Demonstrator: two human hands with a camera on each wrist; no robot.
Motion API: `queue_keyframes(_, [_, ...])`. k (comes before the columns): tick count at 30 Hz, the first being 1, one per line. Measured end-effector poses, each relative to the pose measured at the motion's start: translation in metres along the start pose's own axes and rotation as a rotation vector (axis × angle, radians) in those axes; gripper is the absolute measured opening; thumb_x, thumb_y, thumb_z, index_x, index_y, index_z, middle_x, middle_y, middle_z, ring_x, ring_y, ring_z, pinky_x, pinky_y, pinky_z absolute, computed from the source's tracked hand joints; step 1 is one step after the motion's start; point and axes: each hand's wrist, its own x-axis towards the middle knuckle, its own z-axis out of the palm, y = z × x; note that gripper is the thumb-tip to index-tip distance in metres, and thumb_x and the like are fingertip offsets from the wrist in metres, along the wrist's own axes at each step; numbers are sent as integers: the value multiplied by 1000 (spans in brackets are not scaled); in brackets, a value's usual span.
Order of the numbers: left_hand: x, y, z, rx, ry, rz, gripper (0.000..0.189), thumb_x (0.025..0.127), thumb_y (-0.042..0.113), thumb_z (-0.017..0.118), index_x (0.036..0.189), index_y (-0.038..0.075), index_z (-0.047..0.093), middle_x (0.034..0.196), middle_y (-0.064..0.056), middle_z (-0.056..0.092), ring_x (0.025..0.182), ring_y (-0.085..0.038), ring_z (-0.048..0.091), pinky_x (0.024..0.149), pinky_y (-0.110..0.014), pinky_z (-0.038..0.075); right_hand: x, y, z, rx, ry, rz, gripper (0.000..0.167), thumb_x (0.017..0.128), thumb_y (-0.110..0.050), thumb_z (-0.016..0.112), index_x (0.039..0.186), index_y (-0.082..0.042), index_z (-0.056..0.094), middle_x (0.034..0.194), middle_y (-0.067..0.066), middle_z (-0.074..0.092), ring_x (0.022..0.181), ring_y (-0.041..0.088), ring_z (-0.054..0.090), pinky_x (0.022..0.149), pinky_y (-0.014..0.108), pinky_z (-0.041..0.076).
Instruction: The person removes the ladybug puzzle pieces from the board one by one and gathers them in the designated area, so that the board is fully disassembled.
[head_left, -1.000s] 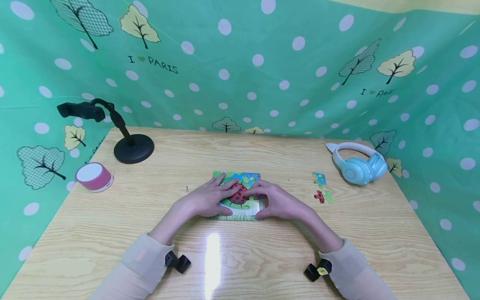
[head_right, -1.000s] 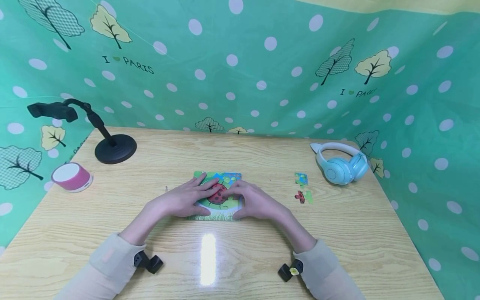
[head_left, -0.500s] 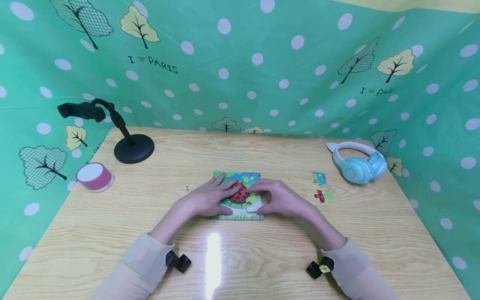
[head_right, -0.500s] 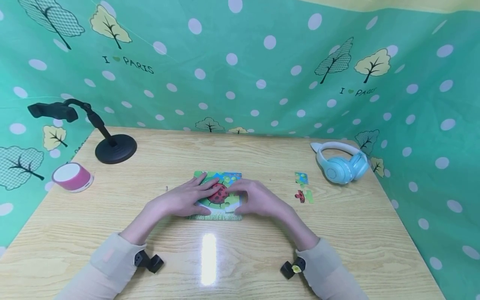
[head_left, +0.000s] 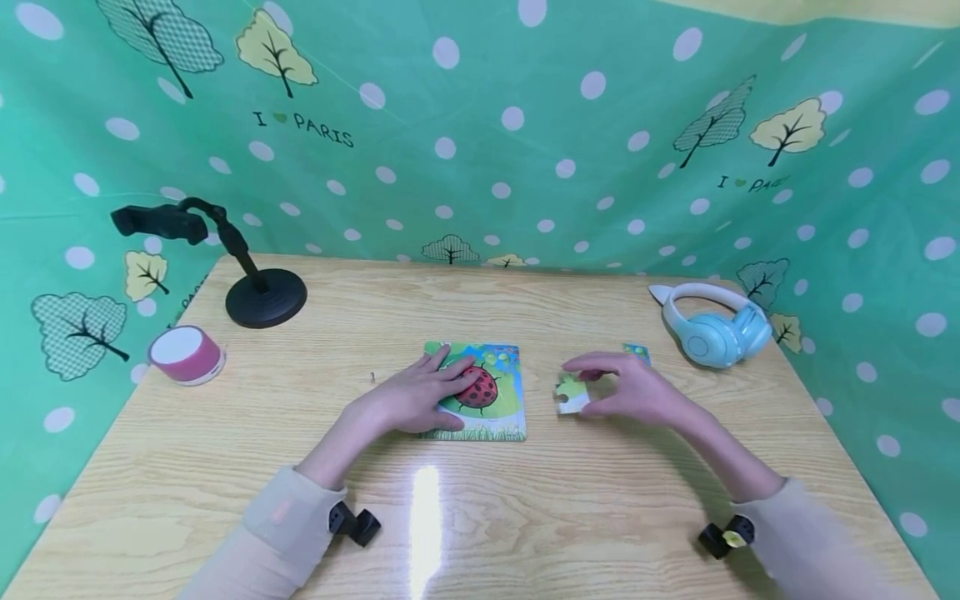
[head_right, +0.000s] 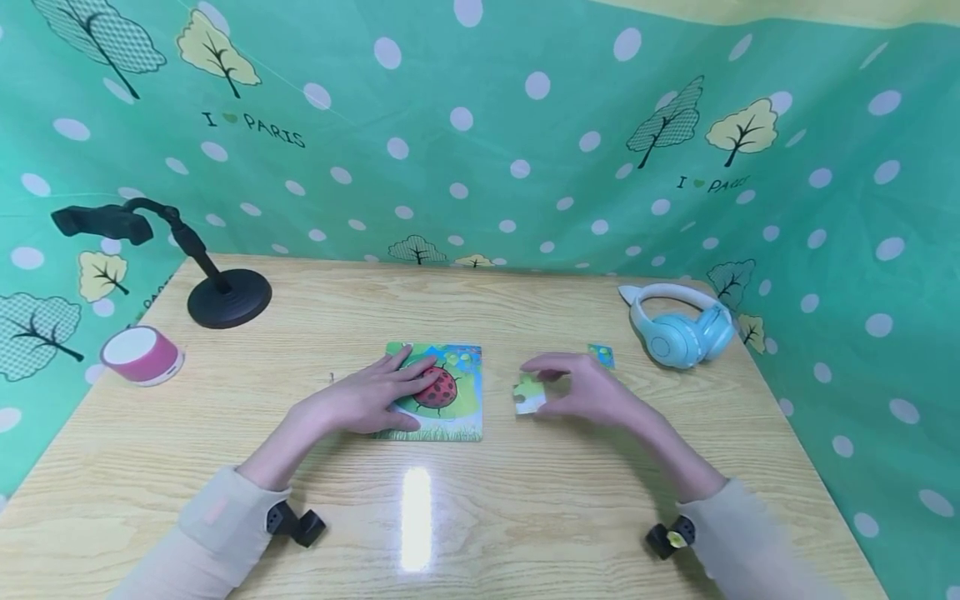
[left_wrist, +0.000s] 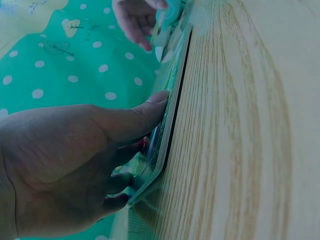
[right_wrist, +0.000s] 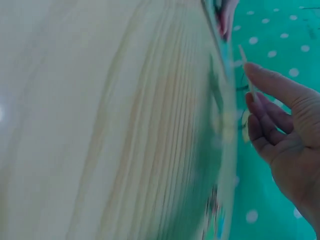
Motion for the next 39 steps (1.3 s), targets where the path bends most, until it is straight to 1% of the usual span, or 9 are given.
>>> queue_keyframes(2, [0,0,0,0,0,1,74,99,43,65,161,15,35,175,-6,15,161,-43,1,131,-60,11,-10,9,-8,-5,12,18,61,75,-19,93,131,-17,71,124,3,75,104,15,71,86,36,61])
queue_keyframes(5, [0,-1,0,3,0,1,74,99,43,65,161,15,35,175,-6,15,161,-43,1,131,-60,11,-26,19,-18,-13,19,55,59,74,-18,93,130,-17,72,116,0,77,100,14,70,81,34,61])
queue_keyframes(9, [0,-2,0,3,-3,0,74,100,43,65,161,15,35,175,-6,14,161,-43,1,131,-60,11,-45,29,-29,-36,17,95,56,75,-21,93,128,-18,73,113,-2,77,100,8,69,89,35,60])
queue_keyframes(13, [0,-2,0,-2,-3,3,74,99,42,65,161,15,35,175,-6,14,161,-44,1,131,-61,11,-59,39,-35,-82,33,74,56,75,-25,93,127,-19,73,118,-2,77,102,0,67,91,30,59])
queue_keyframes(19, [0,-3,0,-6,0,8,75,99,42,66,161,14,35,175,-7,14,161,-45,1,131,-62,11,-75,51,-39,-122,66,14,55,73,-23,94,124,-18,75,119,0,77,100,-2,65,85,21,57])
queue_keyframes(23, [0,-3,0,-6,1,11,74,99,42,66,161,14,35,175,-7,15,161,-45,1,131,-62,11,-83,55,-39,-151,70,-16,54,71,-22,95,121,-18,76,119,0,77,98,-2,65,83,16,55])
queue_keyframes(29, [1,-3,1,-6,1,9,75,99,42,66,161,15,35,175,-7,15,161,-44,1,131,-62,11,-88,57,-36,-163,66,-31,54,70,-24,95,121,-18,76,121,0,75,103,-1,63,87,8,49])
queue_keyframes(35, [2,-2,1,-4,-2,8,75,99,42,66,161,14,35,175,-7,14,161,-44,1,131,-62,11,-90,57,-34,-189,56,-18,54,69,-22,96,119,-22,76,120,-4,72,104,0,62,89,8,48])
queue_keyframes(39, [2,-1,0,-7,-3,9,75,99,41,66,161,14,35,175,-8,15,161,-45,1,131,-62,11,-91,60,-33,-219,57,-16,55,68,-19,96,120,-21,76,118,-5,72,99,2,63,85,14,51])
